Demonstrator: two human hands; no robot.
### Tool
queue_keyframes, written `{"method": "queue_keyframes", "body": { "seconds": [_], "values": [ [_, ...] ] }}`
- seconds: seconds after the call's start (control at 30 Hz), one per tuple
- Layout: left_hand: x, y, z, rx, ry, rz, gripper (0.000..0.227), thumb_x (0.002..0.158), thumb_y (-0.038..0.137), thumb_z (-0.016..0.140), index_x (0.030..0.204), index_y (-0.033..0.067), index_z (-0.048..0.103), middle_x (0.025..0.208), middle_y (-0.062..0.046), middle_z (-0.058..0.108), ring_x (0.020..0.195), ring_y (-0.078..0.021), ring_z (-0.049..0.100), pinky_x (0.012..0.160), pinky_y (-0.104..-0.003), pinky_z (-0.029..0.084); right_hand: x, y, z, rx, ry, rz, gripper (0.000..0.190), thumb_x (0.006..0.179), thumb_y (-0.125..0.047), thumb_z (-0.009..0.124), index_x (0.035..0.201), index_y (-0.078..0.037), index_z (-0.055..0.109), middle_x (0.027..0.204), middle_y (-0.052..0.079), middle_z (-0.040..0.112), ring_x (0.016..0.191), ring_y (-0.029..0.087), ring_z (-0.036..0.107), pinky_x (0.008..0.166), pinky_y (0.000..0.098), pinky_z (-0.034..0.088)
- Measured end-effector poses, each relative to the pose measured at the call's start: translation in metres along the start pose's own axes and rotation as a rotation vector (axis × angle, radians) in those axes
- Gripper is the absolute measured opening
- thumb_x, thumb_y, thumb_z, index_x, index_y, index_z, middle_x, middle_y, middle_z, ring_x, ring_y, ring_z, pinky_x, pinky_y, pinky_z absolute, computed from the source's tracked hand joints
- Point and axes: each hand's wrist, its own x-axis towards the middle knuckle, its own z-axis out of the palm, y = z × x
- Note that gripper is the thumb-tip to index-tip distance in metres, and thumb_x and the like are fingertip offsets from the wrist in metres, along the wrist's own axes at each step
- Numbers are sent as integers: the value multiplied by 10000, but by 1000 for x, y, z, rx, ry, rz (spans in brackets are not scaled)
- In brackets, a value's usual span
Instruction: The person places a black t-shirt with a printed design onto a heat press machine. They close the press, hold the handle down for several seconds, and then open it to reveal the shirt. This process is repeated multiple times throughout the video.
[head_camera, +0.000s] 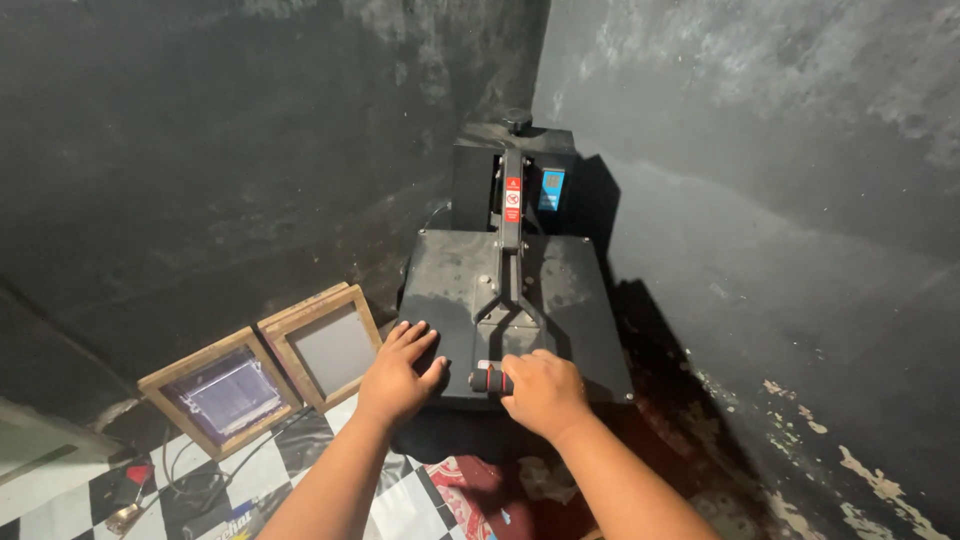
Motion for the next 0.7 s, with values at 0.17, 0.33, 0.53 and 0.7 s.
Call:
{"method": "queue_keyframes", "body": {
  "seconds": [0.17, 0.33, 0.53, 0.7],
  "values": [
    [1, -7, 7, -49, 33, -18, 477, 906, 439, 721, 1354, 278, 689, 1499, 43, 605, 1486, -185, 443, 1237, -336, 363, 1, -1, -3, 38, -13, 9, 178, 602, -364, 711, 684, -282, 576, 555, -62, 556, 628, 179, 632, 557, 296, 529],
    [3, -15, 15, -92, 85, 37, 483, 874, 417, 762, 1322, 245, 714, 1458, -10, 643, 1465, -230, 473, 1226, -367, 389, 1, 0, 0, -5, 8, -13, 222, 578, -392, 724, 700, -291, 569, 580, -56, 573, 665, 170, 649, 582, 289, 536],
    [1, -13, 10, -110, 95, 44, 478, 861, 404, 774, 1303, 227, 725, 1440, -11, 656, 1454, -235, 487, 1218, -361, 400, 2, -3, -9, -7, 7, -2, 150, 604, -355, 686, 687, -289, 580, 564, -60, 568, 635, 171, 638, 554, 285, 527],
    [0, -14, 11, -116, 95, 42, 472, 853, 371, 764, 1295, 209, 729, 1437, -17, 659, 1451, -236, 494, 1217, -366, 399, 0, -1, -3, 3, 23, -7, 169, 594, -362, 694, 691, -292, 574, 567, -51, 575, 641, 180, 648, 556, 305, 540]
  ]
}}
